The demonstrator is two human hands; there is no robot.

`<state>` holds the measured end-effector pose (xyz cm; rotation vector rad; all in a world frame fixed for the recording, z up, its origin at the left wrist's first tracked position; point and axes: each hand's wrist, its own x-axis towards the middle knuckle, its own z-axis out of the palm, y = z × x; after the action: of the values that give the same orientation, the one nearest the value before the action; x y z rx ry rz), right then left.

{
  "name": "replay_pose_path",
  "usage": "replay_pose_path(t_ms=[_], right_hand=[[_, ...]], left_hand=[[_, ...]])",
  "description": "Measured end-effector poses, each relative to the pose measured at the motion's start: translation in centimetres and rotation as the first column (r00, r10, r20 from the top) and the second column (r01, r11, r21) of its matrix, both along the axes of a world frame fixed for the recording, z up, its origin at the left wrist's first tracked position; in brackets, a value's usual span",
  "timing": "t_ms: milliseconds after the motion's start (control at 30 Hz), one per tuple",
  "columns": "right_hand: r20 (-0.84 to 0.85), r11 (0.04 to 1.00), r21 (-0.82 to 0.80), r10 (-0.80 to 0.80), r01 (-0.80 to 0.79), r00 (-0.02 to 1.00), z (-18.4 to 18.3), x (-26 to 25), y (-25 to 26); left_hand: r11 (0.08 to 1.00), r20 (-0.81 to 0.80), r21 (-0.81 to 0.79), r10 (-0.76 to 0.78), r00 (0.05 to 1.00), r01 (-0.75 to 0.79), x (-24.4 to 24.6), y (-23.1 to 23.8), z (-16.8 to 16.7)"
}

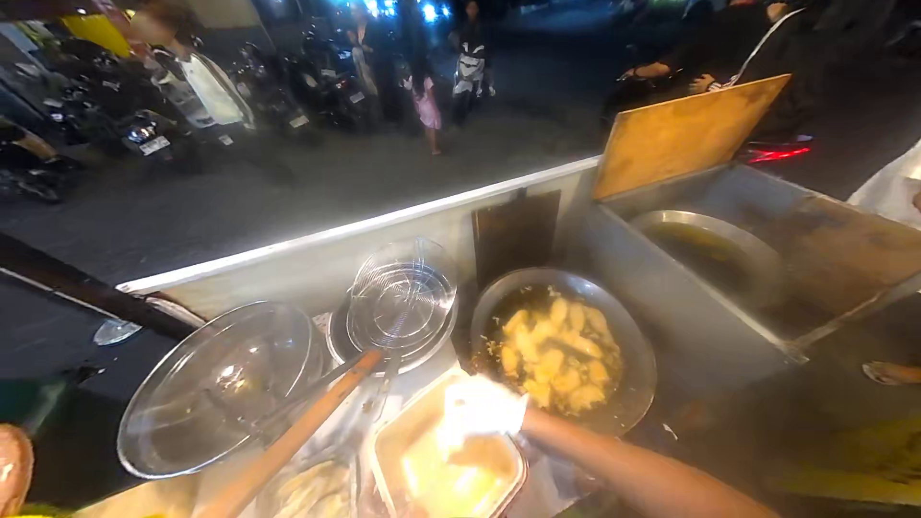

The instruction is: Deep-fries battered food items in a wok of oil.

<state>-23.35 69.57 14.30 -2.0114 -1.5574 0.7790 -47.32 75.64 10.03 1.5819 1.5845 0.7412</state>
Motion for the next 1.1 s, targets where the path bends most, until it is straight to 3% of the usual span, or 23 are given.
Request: replay_pose_path(t_ms=[33, 67, 133, 200, 267, 367, 433, 533, 600, 700, 767, 833, 900, 967, 1033, 1100], right_hand=[[-0.004, 0.988, 0.153, -0.036, 0.036, 0.999, -1.4, 2.8, -0.9], [-0.085, 0.979, 0.182, -0.079, 0.093, 0.993, 0.0, 5.0, -2.1], [-0.300, 0.959, -0.061, -0.283, 0.277, 0.911, 7.4, 8.0, -4.0], [-0.391, 0.895, -0.173, -0.446, 0.411, 0.805, 10.4, 11.1, -6.5], [-0.351, 0.834, -0.176, -0.549, 0.523, 0.758, 5.4, 15.9, -9.1], [-0.048, 0.681, -0.334, -0.703, 0.651, 0.710, -3.5, 20.9, -10.8], [0.112, 0.625, -0.379, -0.701, 0.683, 0.704, -8.9, 22.4, -11.2], [0.206, 0.664, -0.424, -0.591, 0.616, 0.780, -13.9, 23.3, -11.5], [0.256, 0.677, -0.444, -0.531, 0.586, 0.808, -13.4, 22.4, -10.8], [0.302, 0.779, -0.230, -0.512, 0.583, 0.804, -7.0, 19.2, -8.0], [0.282, 0.865, -0.086, -0.454, 0.494, 0.845, -1.4, 15.2, -5.2], [0.234, 0.955, -0.051, -0.272, 0.291, 0.933, 3.1, 10.1, -2.3], [0.172, 0.998, -0.065, -0.015, 0.027, 0.985, 4.5, 4.4, 0.3], [0.158, 0.956, -0.221, 0.230, -0.193, 0.960, 4.1, -1.3, 1.6], [0.046, 0.758, -0.533, 0.469, -0.376, 0.882, 3.6, -5.9, 2.9], [0.005, 0.622, -0.596, 0.636, -0.508, 0.772, -0.2, -8.9, 3.8]], left_hand=[[1.000, 0.014, -0.017, 0.019, 1.000, -0.019, 0.0, 0.2, 0.1], [0.999, 0.034, -0.036, 0.005, 0.999, -0.004, -0.1, 0.3, 0.0], [0.999, 0.068, -0.029, -0.021, 0.997, 0.023, -0.3, 0.4, -0.3], [0.999, 0.071, -0.032, -0.036, 0.997, 0.038, -0.4, 0.5, -0.3], [0.999, 0.046, -0.026, -0.034, 0.998, 0.035, -0.5, 0.7, -0.6], [0.999, 0.043, -0.035, -0.033, 0.999, 0.035, -0.8, 0.9, -0.7], [0.998, 0.016, -0.053, -0.028, 0.999, 0.029, -1.0, 0.7, -0.5], [0.998, -0.076, -0.058, 0.011, 0.997, -0.015, -0.8, 0.5, -0.1], [0.999, -0.129, -0.028, 0.040, 0.991, -0.043, -0.6, 0.6, 0.1], [0.997, -0.124, -0.020, 0.077, 0.989, -0.081, 0.1, 0.7, 0.3], [0.995, -0.115, -0.044, 0.084, 0.990, -0.089, 0.3, 0.7, 0.3], [0.994, -0.114, -0.062, 0.078, 0.990, -0.086, 0.3, 0.6, 0.4], [0.994, -0.127, -0.073, 0.069, 0.989, -0.079, 0.2, 0.8, 0.7], [0.994, -0.105, -0.080, 0.065, 0.992, -0.074, 0.2, 0.8, 1.0], [0.995, -0.110, -0.079, 0.059, 0.992, -0.068, 0.2, 0.7, 1.4], [0.996, -0.110, -0.073, 0.052, 0.993, -0.060, 0.2, 0.7, 1.9]])
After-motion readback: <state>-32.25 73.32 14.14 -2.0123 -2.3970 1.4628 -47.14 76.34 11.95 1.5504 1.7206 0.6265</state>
